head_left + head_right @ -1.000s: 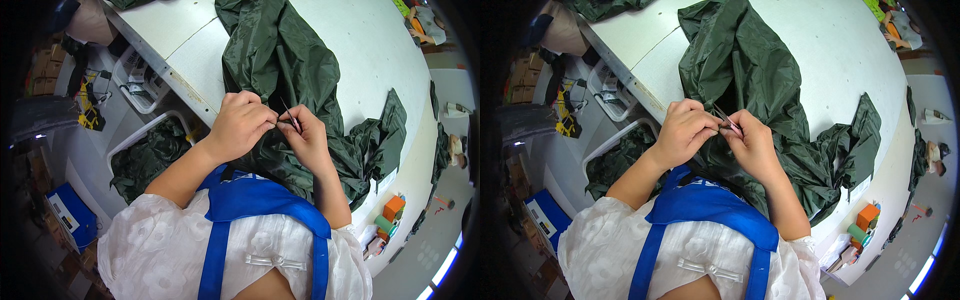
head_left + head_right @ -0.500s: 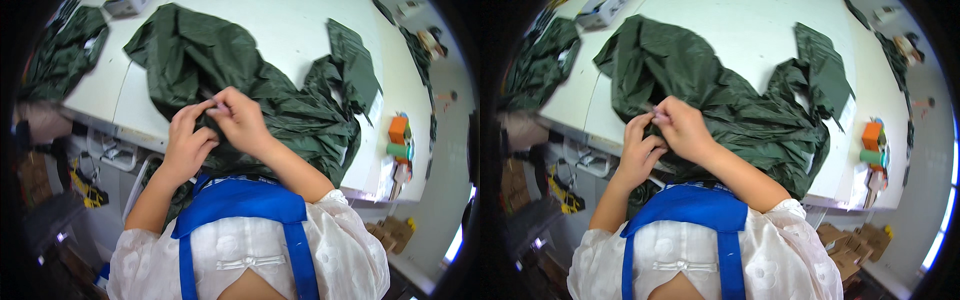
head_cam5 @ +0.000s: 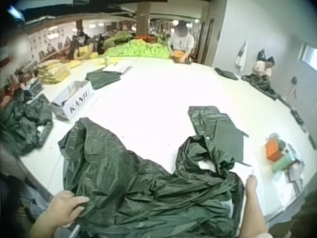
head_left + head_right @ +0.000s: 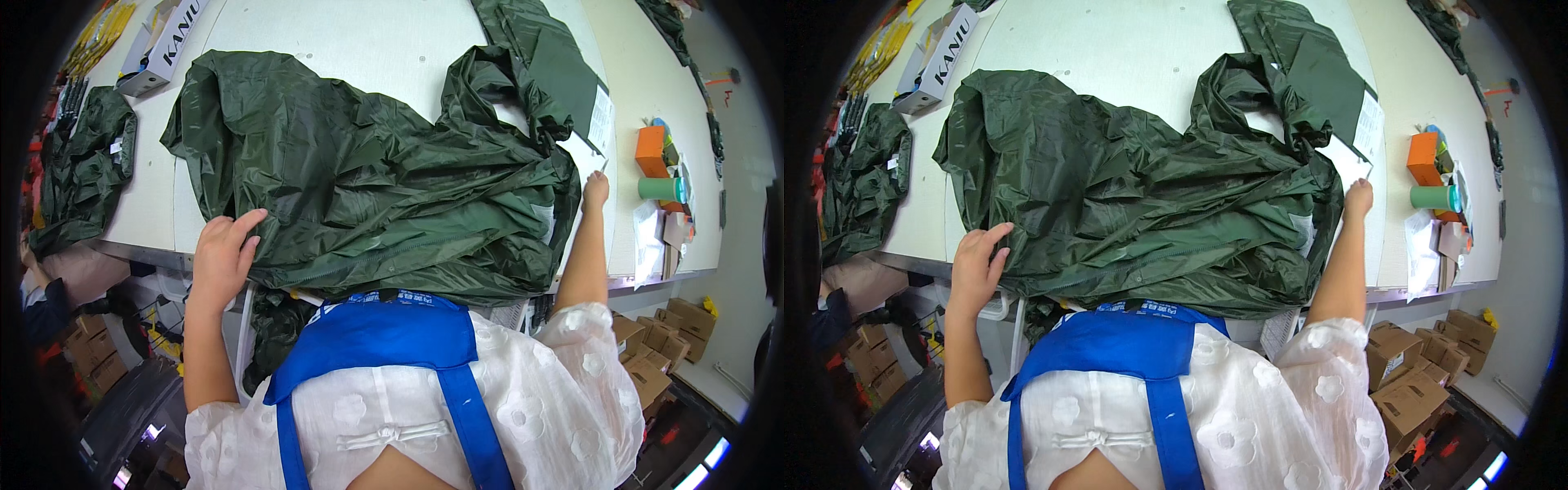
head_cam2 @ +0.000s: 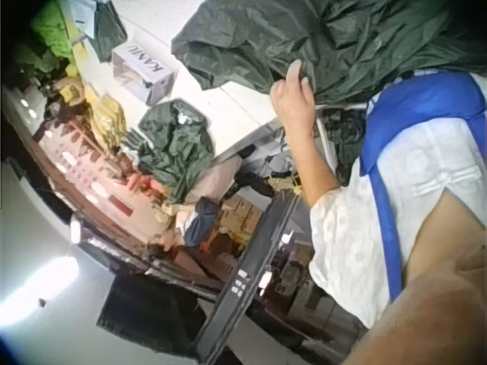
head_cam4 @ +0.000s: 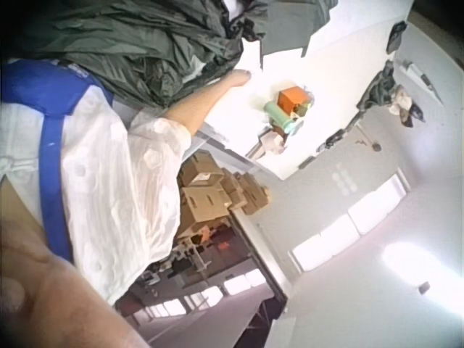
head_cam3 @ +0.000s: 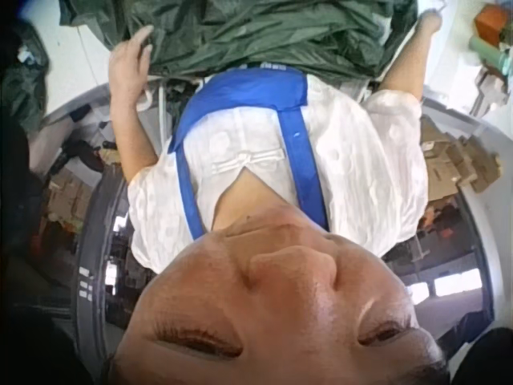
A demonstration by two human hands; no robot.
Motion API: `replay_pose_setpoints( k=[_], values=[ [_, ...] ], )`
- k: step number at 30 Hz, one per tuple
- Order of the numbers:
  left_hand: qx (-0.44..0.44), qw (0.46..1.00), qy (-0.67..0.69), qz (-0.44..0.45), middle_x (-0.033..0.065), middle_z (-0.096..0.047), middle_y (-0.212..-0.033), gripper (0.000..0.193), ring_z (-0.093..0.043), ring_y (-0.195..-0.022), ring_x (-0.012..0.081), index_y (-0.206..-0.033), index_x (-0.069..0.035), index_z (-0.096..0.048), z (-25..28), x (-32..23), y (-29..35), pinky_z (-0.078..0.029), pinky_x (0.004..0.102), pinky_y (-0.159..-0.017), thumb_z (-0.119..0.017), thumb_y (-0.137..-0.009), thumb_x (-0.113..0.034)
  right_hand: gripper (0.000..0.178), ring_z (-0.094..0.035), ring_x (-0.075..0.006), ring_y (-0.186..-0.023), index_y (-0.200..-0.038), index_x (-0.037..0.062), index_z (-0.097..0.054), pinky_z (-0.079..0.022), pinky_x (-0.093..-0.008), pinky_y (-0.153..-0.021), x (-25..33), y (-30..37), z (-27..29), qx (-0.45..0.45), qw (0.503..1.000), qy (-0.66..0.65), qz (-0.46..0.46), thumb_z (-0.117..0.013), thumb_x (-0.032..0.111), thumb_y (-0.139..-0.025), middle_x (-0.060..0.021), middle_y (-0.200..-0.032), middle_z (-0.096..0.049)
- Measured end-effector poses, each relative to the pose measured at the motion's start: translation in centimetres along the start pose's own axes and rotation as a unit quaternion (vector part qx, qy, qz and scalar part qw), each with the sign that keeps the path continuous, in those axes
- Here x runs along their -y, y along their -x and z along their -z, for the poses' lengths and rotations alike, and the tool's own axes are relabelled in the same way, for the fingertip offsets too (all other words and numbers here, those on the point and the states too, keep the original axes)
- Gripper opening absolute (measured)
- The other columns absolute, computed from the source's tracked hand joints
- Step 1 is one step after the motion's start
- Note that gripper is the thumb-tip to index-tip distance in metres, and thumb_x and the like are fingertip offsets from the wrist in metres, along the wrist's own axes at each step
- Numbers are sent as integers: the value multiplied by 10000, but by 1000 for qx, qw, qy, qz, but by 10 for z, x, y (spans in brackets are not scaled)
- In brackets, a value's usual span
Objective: The person folds a large green jacket on a white table. They smooth the fabric, fold the sleeves inward, fold the jacket in half lengthwise, then fold it into a compact rectangle. Finally, they place the folded jacket into a matching green pouch and set it aside.
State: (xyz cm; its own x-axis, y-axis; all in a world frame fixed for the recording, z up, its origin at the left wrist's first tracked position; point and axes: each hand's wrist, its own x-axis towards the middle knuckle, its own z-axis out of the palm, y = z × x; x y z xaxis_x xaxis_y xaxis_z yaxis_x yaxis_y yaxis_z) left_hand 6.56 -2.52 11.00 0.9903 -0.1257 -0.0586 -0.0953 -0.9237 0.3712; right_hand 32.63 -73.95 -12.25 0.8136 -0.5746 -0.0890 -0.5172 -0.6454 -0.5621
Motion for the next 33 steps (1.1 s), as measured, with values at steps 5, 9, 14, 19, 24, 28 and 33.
replay_pose_setpoints(
  k=[5,9,14,19,24,28,33],
  values=[
    [-116,971,185,98,50,-627,-933,119,-552,-859,106,-1010,-15,-609,16,25,10,-423,229,-804,-534,-920,-35,814,-380,-425,-1263,-1402,150,-370,-328,-588,-995,82,64,-9,-65,983,168,31,-637,587,-770,-197,-1429,-363],
    [-140,942,291,95,3,-561,-967,109,-493,-921,93,-989,-30,-573,28,68,1,-365,209,-865,-487,-966,-92,625,-541,-278,-1117,-1301,70,-489,-409,-325,-951,46,72,-18,86,989,22,116,-719,218,-740,-161,-1254,-549],
    [-305,896,297,129,5,-548,-1011,143,-472,-968,80,-1024,-40,-573,69,131,15,-349,217,-907,-473,-985,-136,292,-584,-207,-888,-1012,-13,-604,-468,-309,-840,97,81,81,120,893,-416,123,-484,-80,-755,-79,-983,-615],
    [-269,928,226,123,0,-555,-1060,182,-480,-1011,93,-1070,-42,-571,36,174,-4,-334,218,-940,-463,-994,-167,250,-567,-241,-909,-1088,-28,-570,-459,-320,-837,126,83,77,22,971,-81,225,-585,47,-851,-130,-970,-596],
    [-180,906,333,191,-4,-567,-1086,201,-496,-1002,93,-1134,-60,-570,20,178,-10,-350,218,-930,-469,-969,-114,461,-562,-206,-904,-1128,47,-549,-456,-324,-814,150,200,57,108,957,-64,263,-758,224,-757,-125,-1068,-583],
    [-109,874,406,244,23,-561,-1138,440,-528,-957,97,-1290,-76,-508,23,160,2,-401,222,-888,-488,-865,32,422,-516,-256,-1088,-1040,40,-607,-412,-376,-932,125,281,53,348,874,-57,334,-782,191,-686,-103,-1079,-599],
    [-67,862,424,268,77,-489,-1312,734,-552,-911,99,-1398,-105,-408,11,170,11,-439,219,-864,-426,-715,163,196,-519,-347,-958,-814,52,-588,-409,-426,-920,116,296,92,130,860,54,491,-631,1,-630,-140,-882,-556]
  ],
)
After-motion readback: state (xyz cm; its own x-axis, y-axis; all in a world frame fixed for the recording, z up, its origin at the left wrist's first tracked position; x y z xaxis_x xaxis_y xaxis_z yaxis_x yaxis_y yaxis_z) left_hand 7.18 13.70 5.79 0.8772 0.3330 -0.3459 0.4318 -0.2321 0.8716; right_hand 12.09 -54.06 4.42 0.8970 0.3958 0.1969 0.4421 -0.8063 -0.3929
